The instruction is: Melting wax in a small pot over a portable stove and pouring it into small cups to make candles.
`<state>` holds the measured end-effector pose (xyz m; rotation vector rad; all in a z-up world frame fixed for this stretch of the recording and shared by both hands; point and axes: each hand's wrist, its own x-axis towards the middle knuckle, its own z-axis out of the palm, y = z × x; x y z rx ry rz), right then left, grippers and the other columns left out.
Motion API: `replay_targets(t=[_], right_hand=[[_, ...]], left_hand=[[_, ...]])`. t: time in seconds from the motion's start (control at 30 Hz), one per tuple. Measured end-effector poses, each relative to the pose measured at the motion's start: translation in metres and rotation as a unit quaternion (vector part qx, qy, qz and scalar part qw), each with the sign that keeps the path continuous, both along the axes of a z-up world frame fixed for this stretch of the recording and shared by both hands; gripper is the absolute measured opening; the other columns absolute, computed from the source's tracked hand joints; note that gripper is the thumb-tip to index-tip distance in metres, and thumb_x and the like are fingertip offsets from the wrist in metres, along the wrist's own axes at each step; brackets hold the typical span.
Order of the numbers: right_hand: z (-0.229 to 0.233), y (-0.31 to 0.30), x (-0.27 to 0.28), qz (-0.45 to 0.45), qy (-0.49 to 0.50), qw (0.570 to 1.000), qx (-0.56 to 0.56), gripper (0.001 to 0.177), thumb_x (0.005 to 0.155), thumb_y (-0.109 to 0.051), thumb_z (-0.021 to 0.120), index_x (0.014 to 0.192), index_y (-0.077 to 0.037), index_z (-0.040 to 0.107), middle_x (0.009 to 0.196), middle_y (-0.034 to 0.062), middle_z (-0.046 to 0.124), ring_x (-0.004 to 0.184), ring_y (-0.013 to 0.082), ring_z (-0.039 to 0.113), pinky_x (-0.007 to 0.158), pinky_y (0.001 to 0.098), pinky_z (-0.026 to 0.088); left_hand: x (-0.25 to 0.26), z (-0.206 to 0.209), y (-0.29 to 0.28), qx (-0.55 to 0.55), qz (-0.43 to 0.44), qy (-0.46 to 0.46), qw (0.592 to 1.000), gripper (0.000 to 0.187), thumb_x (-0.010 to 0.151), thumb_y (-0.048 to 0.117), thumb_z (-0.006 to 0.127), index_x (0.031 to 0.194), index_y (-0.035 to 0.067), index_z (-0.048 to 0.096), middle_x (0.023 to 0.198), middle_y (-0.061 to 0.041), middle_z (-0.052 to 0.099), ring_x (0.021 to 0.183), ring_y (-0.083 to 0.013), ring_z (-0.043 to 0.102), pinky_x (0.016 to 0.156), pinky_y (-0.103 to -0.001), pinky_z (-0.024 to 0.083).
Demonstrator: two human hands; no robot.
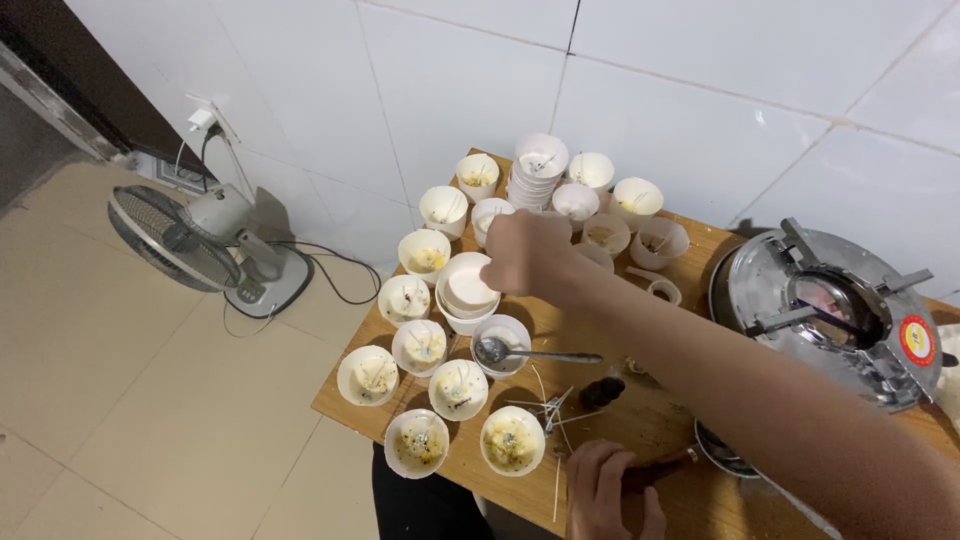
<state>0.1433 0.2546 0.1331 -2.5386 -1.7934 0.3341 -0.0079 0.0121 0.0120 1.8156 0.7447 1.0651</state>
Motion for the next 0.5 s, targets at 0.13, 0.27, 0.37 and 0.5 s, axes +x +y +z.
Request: replay_targets(t=[0.13,0.27,0.37,0.5], right_hand=[[0.011,-0.007,0.025,0.106,0.072,0.978,0.165,0.044,0.062,-0.017,0.063,0.053,-0.011,0.020,0.050,-0.0019,0.016,0.053,0.0150,0.021,0.049,0.0381,0.011],[0.077,-0.039,0.030,-0.044,0.005,0.997,-0.070,0.031,0.083,-0.031,0.064,0.072,-0.001,0.065,0.072,0.0141,0.064,0.071,0.0256,0.058,0.061,0.0405,0.043],[0.066,-0.060,0.045,-0.068,-0.017,0.990,-0.120,0.024,0.078,-0.022,0.059,0.061,-0.004,0.056,0.060,0.0092,0.058,0.059,0.0209,0.054,0.052,0.0333,0.039],[0.013,-0.073,0.066,-0.007,-0.170,0.967,-0.188,0.010,0.078,-0.025,0.054,0.078,-0.016,0.058,0.069,0.0021,0.063,0.068,0.0230,0.062,0.061,0.0361,0.044]], left_hand=[[-0.001,-0.001,0.002,-0.030,-0.014,0.021,0.999,0.028,0.080,0.014,0.073,0.106,0.007,0.067,0.118,-0.009,0.060,0.114,-0.0290,0.056,0.093,-0.045,0.054],[-0.002,-0.001,0.004,0.025,0.004,-0.031,0.999,0.028,0.080,0.014,0.068,0.106,0.005,0.065,0.113,-0.012,0.061,0.107,-0.0315,0.058,0.090,-0.045,0.054],[-0.004,-0.002,0.003,-0.008,-0.032,0.009,0.999,0.026,0.084,0.015,0.070,0.108,0.006,0.066,0.115,-0.013,0.060,0.112,-0.0322,0.056,0.091,-0.048,0.052],[-0.004,0.007,0.003,0.000,-0.019,-0.005,1.000,0.027,0.081,0.013,0.070,0.106,0.005,0.067,0.113,-0.013,0.062,0.111,-0.0322,0.058,0.093,-0.047,0.053]])
